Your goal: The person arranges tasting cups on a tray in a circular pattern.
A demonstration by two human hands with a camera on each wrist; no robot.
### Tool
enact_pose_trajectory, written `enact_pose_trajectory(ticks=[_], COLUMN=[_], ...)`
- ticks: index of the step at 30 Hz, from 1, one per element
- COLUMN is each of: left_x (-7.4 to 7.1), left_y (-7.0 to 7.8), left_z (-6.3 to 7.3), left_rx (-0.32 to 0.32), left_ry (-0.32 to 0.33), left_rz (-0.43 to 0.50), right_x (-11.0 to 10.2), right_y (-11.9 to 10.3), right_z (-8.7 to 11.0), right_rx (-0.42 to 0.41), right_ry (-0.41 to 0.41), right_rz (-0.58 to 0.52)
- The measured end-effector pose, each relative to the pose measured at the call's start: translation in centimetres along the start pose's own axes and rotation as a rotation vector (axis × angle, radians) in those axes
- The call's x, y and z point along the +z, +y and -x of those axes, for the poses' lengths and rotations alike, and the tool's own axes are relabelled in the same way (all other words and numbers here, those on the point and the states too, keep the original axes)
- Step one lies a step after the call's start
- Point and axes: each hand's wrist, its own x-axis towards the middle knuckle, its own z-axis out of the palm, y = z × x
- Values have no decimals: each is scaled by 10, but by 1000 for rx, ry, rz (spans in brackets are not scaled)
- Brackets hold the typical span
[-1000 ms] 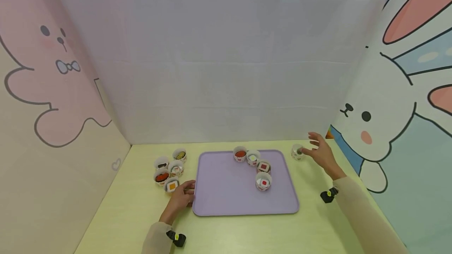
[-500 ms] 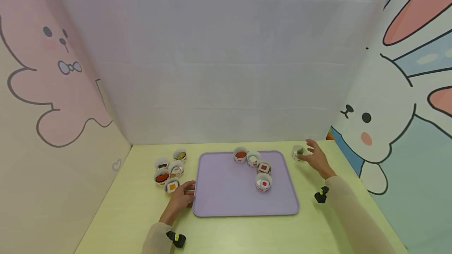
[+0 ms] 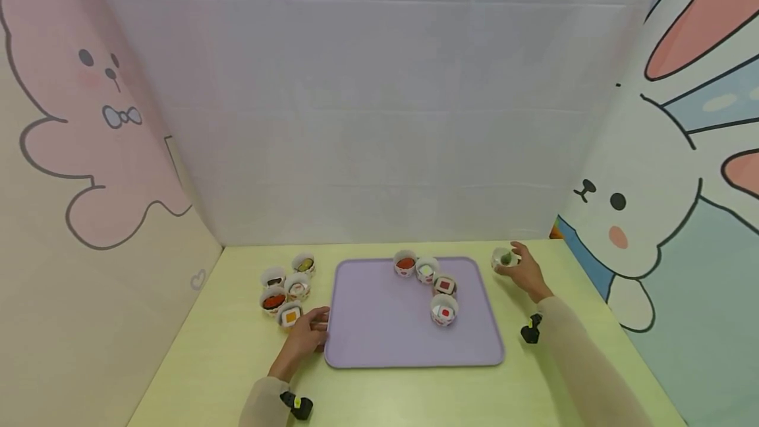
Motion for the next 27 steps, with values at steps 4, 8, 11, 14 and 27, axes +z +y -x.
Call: enact_pose_trajectory(ticks=[4, 8, 11, 14, 27], left_x=[-1, -1, 0, 1, 1], left_y=[1, 1, 1, 0, 0], left_z=[-1, -1, -1, 0, 0], left_rx=[-6, -1, -1, 1, 0], left_ry=[0, -4, -5, -2, -2], left_rz=[3, 1, 2, 3, 10], right_x=[2, 3, 4, 5, 0], right_y=[3, 4, 6, 8, 2], right_z=[-2, -5, -7, -8, -1], right_rx=[8, 23, 28, 23, -5], right_ry=[5, 24, 33, 39, 69], right_rz=[-16, -12, 5, 18, 46])
